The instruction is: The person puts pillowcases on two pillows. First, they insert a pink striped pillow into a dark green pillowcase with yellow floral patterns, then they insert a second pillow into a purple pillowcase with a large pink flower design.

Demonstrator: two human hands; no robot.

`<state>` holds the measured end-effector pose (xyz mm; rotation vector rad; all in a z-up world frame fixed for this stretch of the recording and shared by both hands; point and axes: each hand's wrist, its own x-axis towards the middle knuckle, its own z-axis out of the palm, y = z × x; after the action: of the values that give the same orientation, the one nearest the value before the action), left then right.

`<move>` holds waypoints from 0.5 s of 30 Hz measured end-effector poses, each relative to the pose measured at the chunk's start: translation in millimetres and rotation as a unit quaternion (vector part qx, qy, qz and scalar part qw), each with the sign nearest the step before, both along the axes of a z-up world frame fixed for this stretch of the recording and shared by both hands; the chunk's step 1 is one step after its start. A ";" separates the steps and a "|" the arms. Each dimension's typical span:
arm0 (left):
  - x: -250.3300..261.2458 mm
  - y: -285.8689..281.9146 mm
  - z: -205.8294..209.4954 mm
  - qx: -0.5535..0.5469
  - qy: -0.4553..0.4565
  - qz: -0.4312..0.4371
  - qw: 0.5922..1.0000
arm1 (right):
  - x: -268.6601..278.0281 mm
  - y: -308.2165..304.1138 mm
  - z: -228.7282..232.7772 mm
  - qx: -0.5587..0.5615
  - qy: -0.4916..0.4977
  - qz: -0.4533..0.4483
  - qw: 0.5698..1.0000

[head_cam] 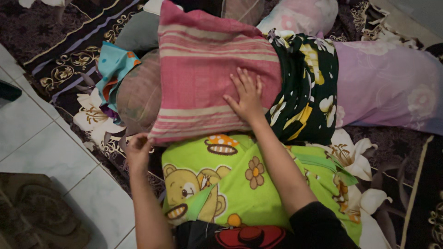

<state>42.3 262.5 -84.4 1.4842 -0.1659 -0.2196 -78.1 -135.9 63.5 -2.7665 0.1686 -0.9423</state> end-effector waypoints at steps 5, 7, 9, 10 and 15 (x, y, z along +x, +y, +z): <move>-3.9 -1.7 -19.7 -0.088 0.010 -0.014 0.996 | -1.9 3.0 -1.5 -0.005 0.003 -0.002 1.000; -8.6 -3.3 -15.1 -0.099 0.010 -0.020 0.995 | -1.6 4.2 -1.6 -0.004 0.000 -0.002 1.000; -12.6 -3.8 -3.6 -0.107 0.004 -0.016 0.994 | -2.0 5.4 -0.9 -0.006 -0.007 -0.001 1.000; -14.1 -6.2 3.2 -0.097 0.006 -0.007 0.995 | -2.2 5.5 -0.1 -0.008 -0.007 -0.003 1.000; -10.8 -26.2 37.7 -0.003 -0.050 -0.009 0.999 | -5.1 10.8 2.5 -0.008 -0.005 -0.009 1.000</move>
<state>31.5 236.2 -46.7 1.4894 -0.2606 -0.1601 -83.1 -125.1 66.0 -2.7782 0.1869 -0.9660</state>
